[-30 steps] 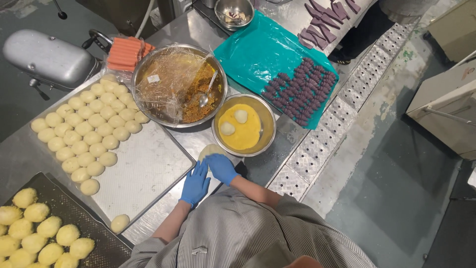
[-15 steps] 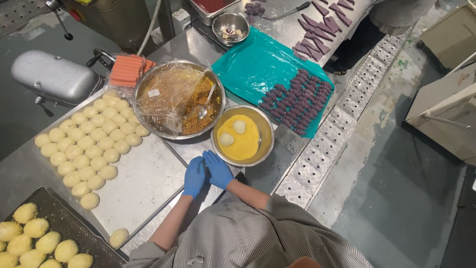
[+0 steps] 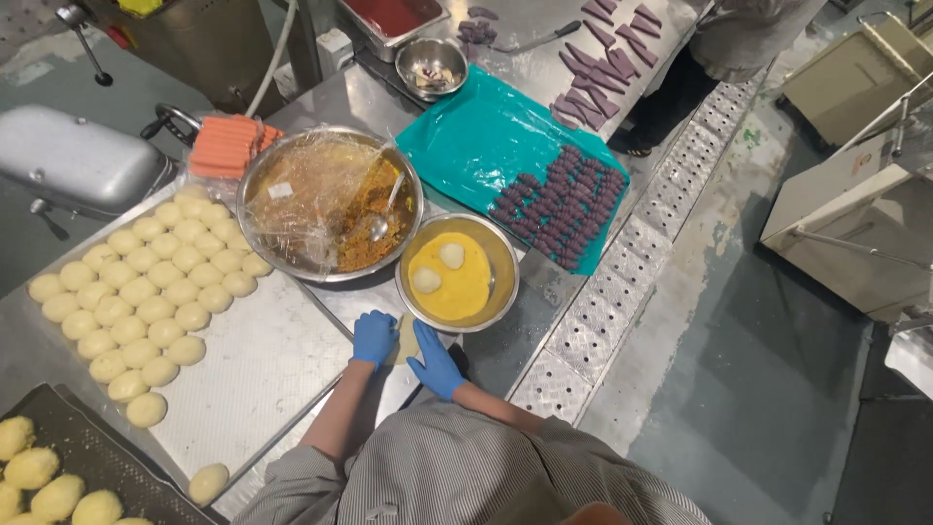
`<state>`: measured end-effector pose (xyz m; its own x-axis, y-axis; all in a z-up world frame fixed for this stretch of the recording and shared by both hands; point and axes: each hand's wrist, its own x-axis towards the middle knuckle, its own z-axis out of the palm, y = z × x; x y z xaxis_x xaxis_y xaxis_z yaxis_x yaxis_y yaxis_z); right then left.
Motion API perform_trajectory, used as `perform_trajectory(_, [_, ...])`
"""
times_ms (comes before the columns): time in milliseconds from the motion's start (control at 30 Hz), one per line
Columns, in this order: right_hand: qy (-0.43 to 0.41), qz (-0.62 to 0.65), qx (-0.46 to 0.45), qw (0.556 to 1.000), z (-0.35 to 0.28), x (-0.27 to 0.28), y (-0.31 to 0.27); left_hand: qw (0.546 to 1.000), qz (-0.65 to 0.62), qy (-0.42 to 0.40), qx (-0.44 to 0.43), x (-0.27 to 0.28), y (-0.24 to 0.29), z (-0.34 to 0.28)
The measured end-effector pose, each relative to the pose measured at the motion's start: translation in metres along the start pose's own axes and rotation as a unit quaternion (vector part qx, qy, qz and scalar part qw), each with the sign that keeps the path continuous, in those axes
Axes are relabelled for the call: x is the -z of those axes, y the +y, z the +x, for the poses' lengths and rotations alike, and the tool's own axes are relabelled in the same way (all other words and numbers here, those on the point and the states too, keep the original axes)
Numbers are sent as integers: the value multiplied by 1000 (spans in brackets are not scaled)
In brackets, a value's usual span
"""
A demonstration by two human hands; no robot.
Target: Filling dough rounds with stuffing and shaping them into balls on a kitchen workbench.
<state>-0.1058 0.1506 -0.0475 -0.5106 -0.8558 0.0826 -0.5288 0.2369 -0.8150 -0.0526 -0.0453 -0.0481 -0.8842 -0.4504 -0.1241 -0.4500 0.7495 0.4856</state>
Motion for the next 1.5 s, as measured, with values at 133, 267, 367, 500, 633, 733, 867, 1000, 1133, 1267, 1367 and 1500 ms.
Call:
perform_trajectory(133, [1,-25,56,998,14,25,-49,993,-66,-18,-92,46,10,-35])
perform_trajectory(267, [11,-24,13,1000,14,6,-32,967,-236,-74,-59,68,11,-67])
perform_trajectory(367, [28,75,-82,993,32,19,-42,911,-410,-6,43,67,8,-64])
perform_trajectory(500, [180,97,3,979,62,84,-136,561,-794,-49,228,102,34,-53])
perform_trajectory(633, [101,-48,142,983,71,125,-176,170,-975,-142,22,163,91,-45])
perform_trajectory(733, [100,-83,271,954,79,162,-215,378,-921,-62,-70,212,119,-44])
perform_trajectory(867, [160,148,106,970,109,185,-165,446,-882,-59,-136,253,141,-45])
perform_trajectory(1000, [76,226,-35,971,114,175,-169,537,-828,-99,-128,239,146,-51])
perform_trajectory(1133, [193,254,9,948,111,151,-176,549,-827,-109,-49,176,101,-46])
perform_trajectory(1267, [166,140,-58,974,113,150,-187,530,-844,-76,6,154,78,-61])
perform_trajectory(1367, [176,-14,40,984,106,138,-220,476,-878,-32,35,146,72,-76])
perform_trajectory(1500, [37,-23,235,971,104,101,-209,279,-956,-37,80,118,57,-96])
